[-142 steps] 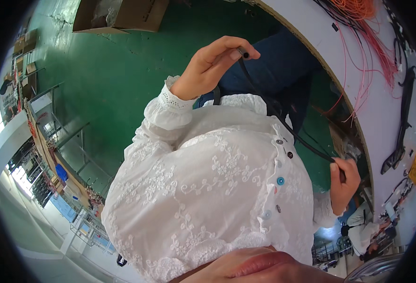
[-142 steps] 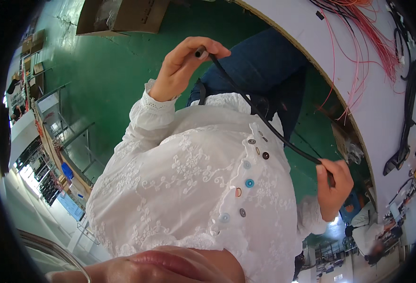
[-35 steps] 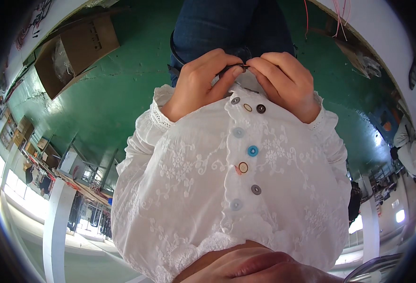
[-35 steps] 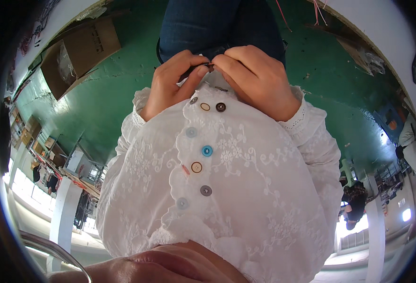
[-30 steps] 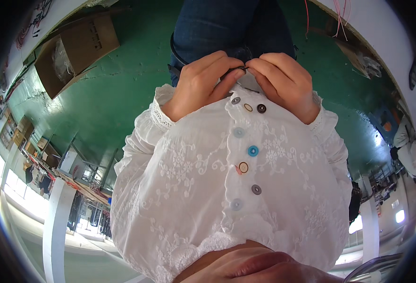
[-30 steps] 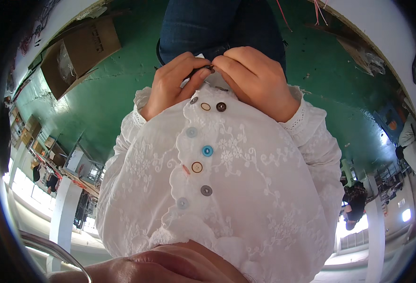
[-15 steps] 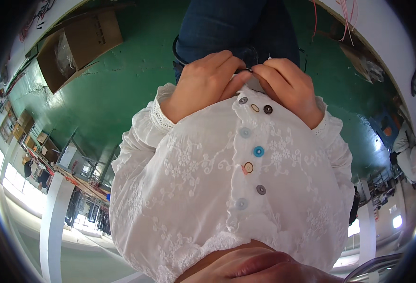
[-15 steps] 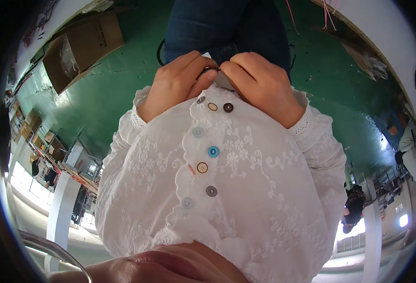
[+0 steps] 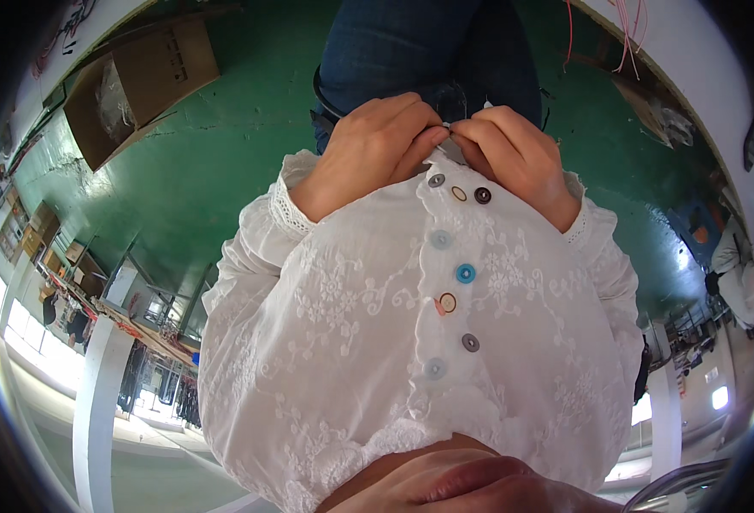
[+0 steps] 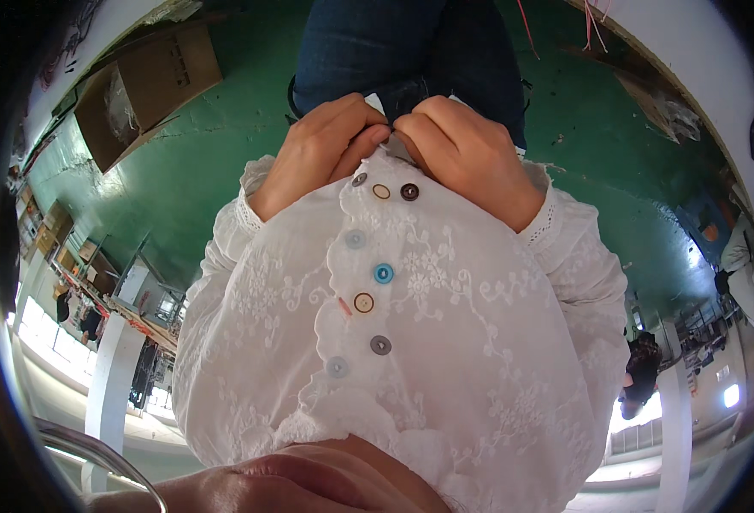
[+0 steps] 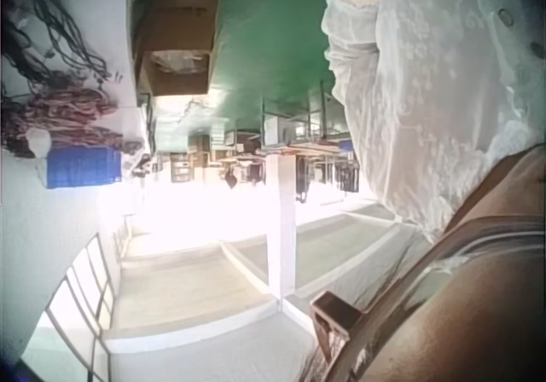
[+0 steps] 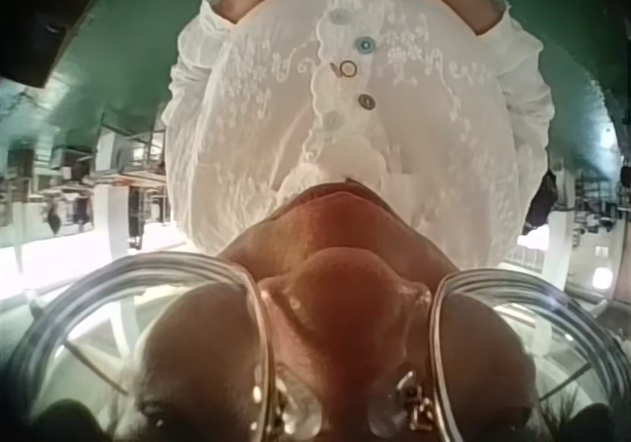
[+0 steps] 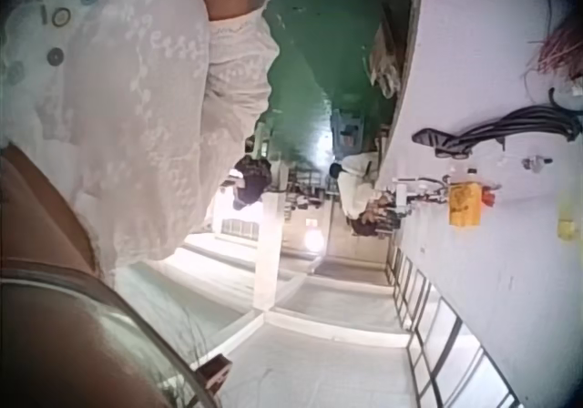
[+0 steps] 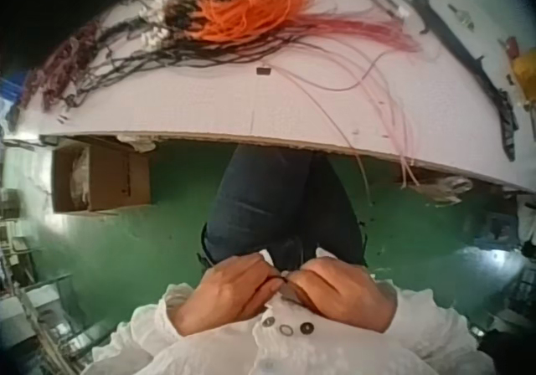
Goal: Assembling electrical components by manually sliding connectors onto wires.
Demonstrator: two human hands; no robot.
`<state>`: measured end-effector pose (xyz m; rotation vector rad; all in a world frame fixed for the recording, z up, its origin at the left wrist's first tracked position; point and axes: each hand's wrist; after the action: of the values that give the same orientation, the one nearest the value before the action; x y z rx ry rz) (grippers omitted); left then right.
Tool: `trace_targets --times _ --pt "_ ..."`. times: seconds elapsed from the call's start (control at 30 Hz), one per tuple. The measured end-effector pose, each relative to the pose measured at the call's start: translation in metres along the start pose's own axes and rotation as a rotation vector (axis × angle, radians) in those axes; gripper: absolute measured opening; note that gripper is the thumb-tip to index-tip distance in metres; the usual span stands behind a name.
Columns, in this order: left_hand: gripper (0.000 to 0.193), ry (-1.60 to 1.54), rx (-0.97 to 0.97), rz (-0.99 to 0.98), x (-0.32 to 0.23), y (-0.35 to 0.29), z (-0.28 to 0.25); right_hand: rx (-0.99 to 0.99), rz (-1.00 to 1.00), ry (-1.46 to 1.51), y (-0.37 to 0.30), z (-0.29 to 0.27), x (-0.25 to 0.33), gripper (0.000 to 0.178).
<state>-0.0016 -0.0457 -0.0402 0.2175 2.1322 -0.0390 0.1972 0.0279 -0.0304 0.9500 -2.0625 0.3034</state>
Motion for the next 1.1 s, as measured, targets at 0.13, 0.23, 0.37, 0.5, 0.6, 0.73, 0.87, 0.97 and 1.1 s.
trace_targets --times 0.13,0.23,0.37,0.5,0.6,0.73,0.87,0.97,1.1 --pt "0.010 0.138 -0.024 0.038 0.001 -0.003 0.011 -0.056 0.018 -0.020 0.001 0.002 0.000 0.018" --pt "0.009 -0.059 -0.065 -0.039 -0.002 -0.002 0.009 -0.052 0.031 0.020 0.002 0.001 -0.001 0.018" --pt "0.009 -0.161 -0.059 -0.113 -0.002 -0.004 0.008 -0.049 0.065 0.119 -0.001 -0.002 -0.004 0.020" --pt "0.010 -0.276 -0.031 -0.188 -0.002 -0.005 0.004 -0.074 0.092 0.052 0.001 -0.004 -0.001 0.022" --pt "0.010 -0.291 -0.016 -0.188 -0.003 -0.005 0.004 -0.105 -0.019 0.024 0.003 -0.003 -0.004 0.022" --pt "0.009 -0.258 -0.008 -0.179 -0.005 -0.004 0.004 -0.076 0.007 0.096 0.002 0.001 -0.007 0.019" --pt "0.009 -0.201 0.001 -0.115 -0.002 -0.004 0.004 -0.074 0.024 0.131 0.000 0.003 -0.005 0.019" --pt "0.009 -0.213 0.020 -0.102 -0.002 -0.003 0.004 -0.063 0.026 0.141 -0.001 0.002 -0.006 0.019" --pt "0.009 -0.208 0.013 -0.082 -0.001 -0.003 0.005 -0.057 0.037 0.163 0.000 0.004 -0.005 0.019"
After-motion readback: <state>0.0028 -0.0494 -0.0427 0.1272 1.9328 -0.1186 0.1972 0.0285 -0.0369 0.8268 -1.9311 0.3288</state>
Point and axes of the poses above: each hand's wrist, its own y-axis towards the middle knuckle, its own z-axis out of the palm, x = y × z, and after that the axes turned 5 degrees about z, right-handed
